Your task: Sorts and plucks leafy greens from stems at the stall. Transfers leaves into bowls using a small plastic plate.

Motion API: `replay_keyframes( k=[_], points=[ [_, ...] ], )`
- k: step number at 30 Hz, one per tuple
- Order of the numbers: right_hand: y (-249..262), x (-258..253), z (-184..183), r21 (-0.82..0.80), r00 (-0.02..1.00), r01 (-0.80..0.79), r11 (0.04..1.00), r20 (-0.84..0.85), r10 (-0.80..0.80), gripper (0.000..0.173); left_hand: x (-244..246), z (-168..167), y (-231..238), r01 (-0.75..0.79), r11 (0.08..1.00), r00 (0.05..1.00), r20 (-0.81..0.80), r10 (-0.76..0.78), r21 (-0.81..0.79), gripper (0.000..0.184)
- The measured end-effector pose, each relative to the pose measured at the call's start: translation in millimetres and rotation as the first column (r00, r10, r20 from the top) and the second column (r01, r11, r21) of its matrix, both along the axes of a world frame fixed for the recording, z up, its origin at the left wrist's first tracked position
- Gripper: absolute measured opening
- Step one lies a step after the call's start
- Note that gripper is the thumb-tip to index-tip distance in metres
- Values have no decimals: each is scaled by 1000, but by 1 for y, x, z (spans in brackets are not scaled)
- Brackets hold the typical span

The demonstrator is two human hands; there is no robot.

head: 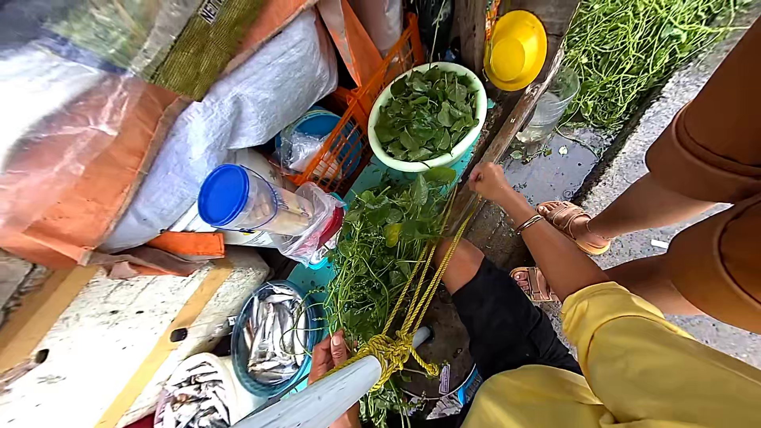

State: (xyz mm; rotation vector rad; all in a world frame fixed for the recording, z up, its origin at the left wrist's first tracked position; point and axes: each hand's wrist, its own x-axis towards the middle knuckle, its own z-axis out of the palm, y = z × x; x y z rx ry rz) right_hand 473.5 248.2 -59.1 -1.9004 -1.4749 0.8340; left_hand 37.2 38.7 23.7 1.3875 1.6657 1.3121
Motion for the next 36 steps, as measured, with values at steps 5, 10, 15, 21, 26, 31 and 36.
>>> replay_keyframes(
  k=[5,10,15,21,26,31,36],
  points=[
    [32,7,74,297,981,194,935,-48,-188,23,1,3,2,20,1000,1000,-19,-21,0,13],
    [116,4,77,154,988,119,981,81,-132,23,4,8,4,-22,1000,1000,-4,22,-4,13],
    [151,-14,80,-28,981,-19,999,191,24,32,3,12,2,-47,999,996,-75,46,-9,16],
    [146,-4,107,-179,976,-89,980,183,122,31,5,7,-2,-34,999,995,-95,34,2,17],
    [136,4,126,-35,973,-78,996,216,84,27,1,5,-6,-27,1000,991,-134,27,2,22],
    [122,-10,128,218,961,-276,936,92,262,26,-1,12,-4,-31,999,964,-264,20,-38,29],
    [117,-36,106,-32,937,-333,943,104,334,30,-16,27,9,-87,990,955,-292,52,-110,22]
  ],
)
